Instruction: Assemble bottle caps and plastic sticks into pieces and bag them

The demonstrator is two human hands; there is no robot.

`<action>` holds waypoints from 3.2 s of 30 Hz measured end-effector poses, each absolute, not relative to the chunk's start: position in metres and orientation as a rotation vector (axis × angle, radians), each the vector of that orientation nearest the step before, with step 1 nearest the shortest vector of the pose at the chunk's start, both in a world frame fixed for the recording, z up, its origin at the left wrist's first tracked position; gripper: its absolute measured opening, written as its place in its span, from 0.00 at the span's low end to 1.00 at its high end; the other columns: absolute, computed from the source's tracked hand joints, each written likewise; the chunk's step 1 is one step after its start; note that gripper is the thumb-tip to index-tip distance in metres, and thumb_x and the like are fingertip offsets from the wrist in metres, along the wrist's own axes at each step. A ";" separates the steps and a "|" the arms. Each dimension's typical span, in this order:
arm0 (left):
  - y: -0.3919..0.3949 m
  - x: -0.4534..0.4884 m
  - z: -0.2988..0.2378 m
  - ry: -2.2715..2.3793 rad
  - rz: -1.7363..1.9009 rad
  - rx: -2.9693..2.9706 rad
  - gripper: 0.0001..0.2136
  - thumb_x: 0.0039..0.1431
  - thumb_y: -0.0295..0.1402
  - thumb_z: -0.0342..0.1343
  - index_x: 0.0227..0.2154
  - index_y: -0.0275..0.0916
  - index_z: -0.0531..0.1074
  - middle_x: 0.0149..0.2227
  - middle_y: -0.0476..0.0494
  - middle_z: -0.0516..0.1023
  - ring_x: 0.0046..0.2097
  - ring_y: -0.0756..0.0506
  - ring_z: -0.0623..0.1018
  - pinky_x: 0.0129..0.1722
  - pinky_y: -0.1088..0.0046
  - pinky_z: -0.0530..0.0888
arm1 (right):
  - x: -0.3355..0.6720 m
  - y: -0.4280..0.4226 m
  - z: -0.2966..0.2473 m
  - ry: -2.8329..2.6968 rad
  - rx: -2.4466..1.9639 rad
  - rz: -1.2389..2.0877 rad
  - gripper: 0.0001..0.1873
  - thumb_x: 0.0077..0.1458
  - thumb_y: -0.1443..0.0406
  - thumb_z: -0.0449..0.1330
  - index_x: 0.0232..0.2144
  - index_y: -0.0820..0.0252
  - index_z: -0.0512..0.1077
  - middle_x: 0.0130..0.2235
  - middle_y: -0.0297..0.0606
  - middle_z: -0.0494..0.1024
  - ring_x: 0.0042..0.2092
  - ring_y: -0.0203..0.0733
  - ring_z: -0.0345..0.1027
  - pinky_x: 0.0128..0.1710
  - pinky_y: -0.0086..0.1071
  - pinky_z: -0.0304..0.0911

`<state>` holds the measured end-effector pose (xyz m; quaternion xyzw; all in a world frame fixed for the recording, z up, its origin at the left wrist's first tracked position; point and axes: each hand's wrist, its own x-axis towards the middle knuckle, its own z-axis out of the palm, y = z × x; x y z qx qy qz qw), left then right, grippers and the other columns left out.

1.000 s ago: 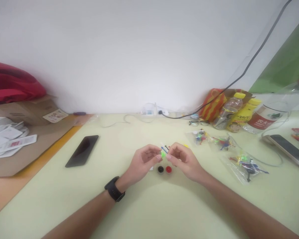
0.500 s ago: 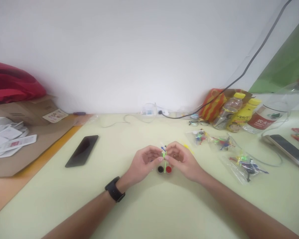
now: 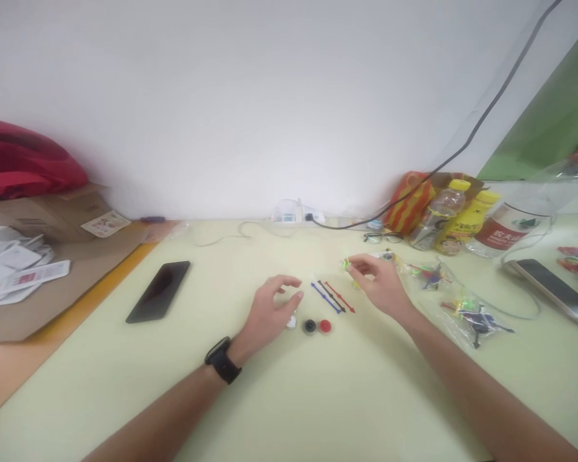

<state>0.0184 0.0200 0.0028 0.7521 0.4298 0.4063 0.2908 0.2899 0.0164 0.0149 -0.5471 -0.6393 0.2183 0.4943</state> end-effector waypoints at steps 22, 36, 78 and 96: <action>0.025 0.018 -0.005 1.212 0.907 2.004 0.08 0.63 0.38 0.59 0.42 0.43 0.77 0.46 0.45 0.81 0.51 0.41 0.78 0.54 0.60 0.73 | 0.292 0.027 -0.020 -2.067 -1.780 -0.010 0.10 0.64 0.66 0.58 0.28 0.56 0.71 0.36 0.37 0.78 0.44 0.49 0.67 0.41 0.40 0.54; 0.034 0.006 0.006 1.351 0.861 2.045 0.16 0.70 0.44 0.49 0.35 0.40 0.75 0.28 0.51 0.73 0.29 0.48 0.69 0.32 0.70 0.66 | 0.283 0.012 -0.003 -2.117 -1.573 0.006 0.08 0.61 0.66 0.60 0.29 0.57 0.75 0.33 0.38 0.78 0.40 0.46 0.67 0.42 0.39 0.56; 0.009 0.027 0.009 0.919 1.074 1.602 0.13 0.58 0.40 0.68 0.41 0.38 0.77 0.38 0.42 0.82 0.39 0.44 0.82 0.38 0.69 0.80 | 0.253 -0.002 0.010 -1.625 -1.157 0.615 0.09 0.65 0.57 0.59 0.38 0.56 0.73 0.39 0.39 0.79 0.42 0.44 0.74 0.46 0.39 0.70; 0.004 0.031 0.014 0.781 0.974 1.448 0.14 0.58 0.37 0.69 0.45 0.38 0.80 0.43 0.39 0.84 0.44 0.41 0.83 0.42 0.66 0.81 | 0.235 -0.026 0.024 -1.524 -0.940 0.821 0.08 0.65 0.58 0.61 0.40 0.54 0.77 0.40 0.40 0.80 0.43 0.45 0.76 0.45 0.40 0.73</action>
